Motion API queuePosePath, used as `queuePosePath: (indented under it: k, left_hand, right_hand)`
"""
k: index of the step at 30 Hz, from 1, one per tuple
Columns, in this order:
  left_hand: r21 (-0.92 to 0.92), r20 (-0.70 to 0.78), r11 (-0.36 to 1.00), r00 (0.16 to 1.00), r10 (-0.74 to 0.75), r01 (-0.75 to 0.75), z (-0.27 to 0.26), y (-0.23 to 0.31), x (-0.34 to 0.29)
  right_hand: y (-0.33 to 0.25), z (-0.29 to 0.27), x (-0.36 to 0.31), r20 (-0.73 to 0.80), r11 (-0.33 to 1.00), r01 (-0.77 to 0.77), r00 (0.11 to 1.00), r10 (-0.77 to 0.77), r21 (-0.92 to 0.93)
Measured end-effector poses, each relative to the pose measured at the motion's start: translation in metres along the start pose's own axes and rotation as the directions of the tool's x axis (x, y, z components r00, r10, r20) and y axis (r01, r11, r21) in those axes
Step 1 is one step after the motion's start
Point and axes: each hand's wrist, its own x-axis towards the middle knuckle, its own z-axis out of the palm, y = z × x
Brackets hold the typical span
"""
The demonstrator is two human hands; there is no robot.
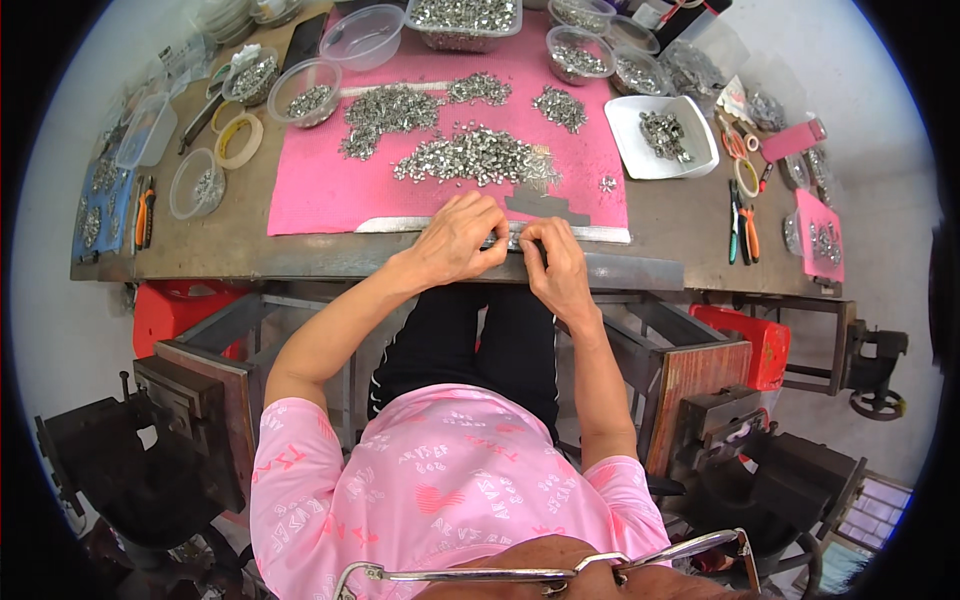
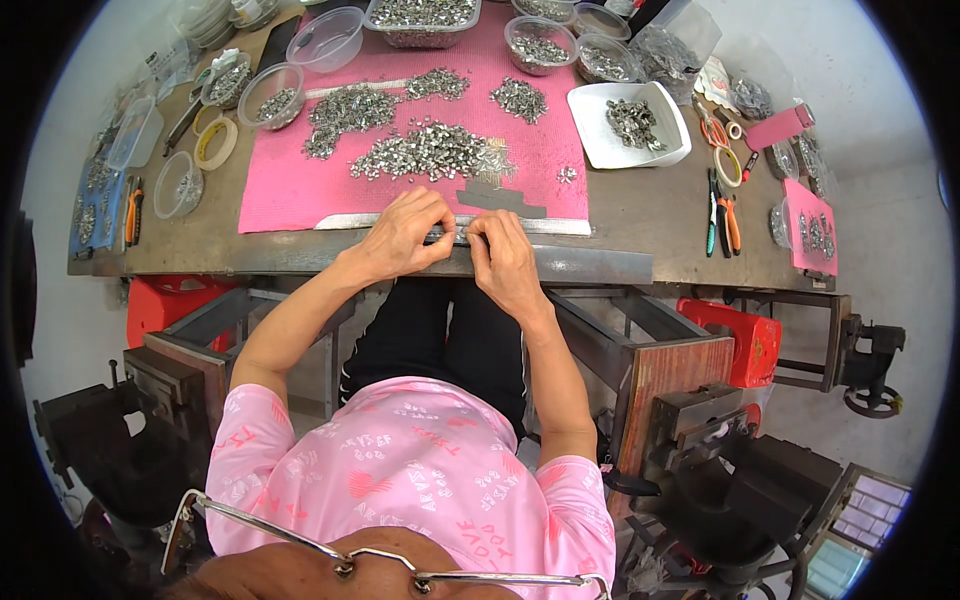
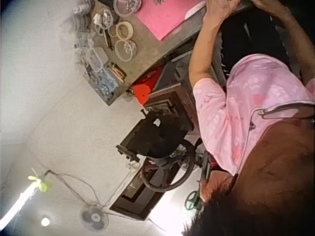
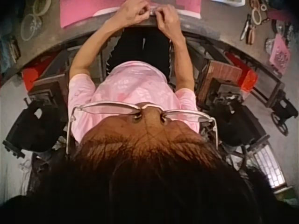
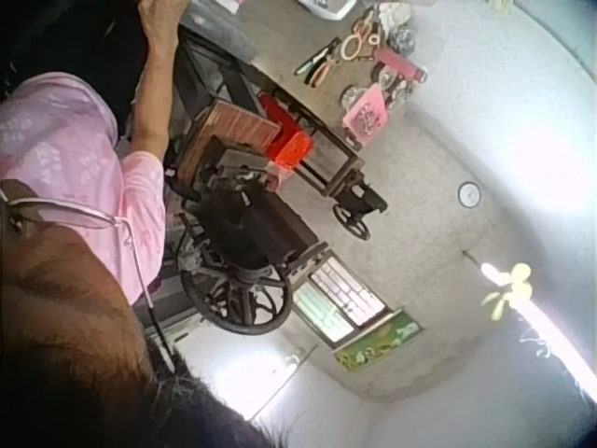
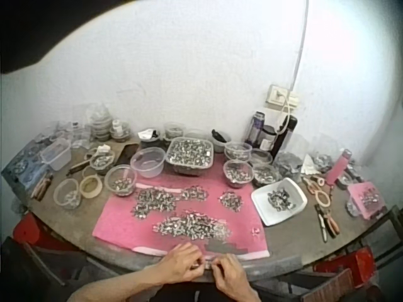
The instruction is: The person loads small metal parts into a metal fixture by hand, places the fixture into a manual press machine, and turns the hand wheel to press them.
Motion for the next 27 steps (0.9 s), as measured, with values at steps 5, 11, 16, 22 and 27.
queuePosePath:
  k: [5, 11, 16, 22, 27]
  left_hand:
    - [-0.017, 0.019, 1.000, 1.000, 0.003, -0.003, -0.001, -0.002, 0.001]
    - [-0.023, 0.024, 1.000, 1.000, -0.009, 0.010, -0.001, 0.000, 0.001]
    - [-0.120, -0.023, 0.989, 0.996, -0.091, 0.088, -0.004, 0.004, -0.001]
    - [-0.168, -0.135, 0.975, 0.976, -0.170, 0.147, -0.006, 0.014, -0.001]
    - [-0.180, -0.171, 0.970, 0.966, -0.196, 0.164, -0.004, 0.015, -0.008]
  right_hand:
    - [0.001, 0.000, 0.001, 0.026, 0.999, 0.024, 0.999, -0.023, -0.032]
    - [-0.002, -0.002, 0.004, 0.065, 0.990, 0.066, 0.996, -0.059, -0.122]
    - [-0.006, -0.004, 0.004, 0.069, 0.939, 0.198, 0.980, -0.186, -0.281]
    - [-0.009, 0.000, 0.002, 0.100, 0.883, 0.258, 0.966, -0.238, -0.393]
    - [-0.007, 0.000, 0.001, 0.094, 0.865, 0.266, 0.964, -0.251, -0.426]
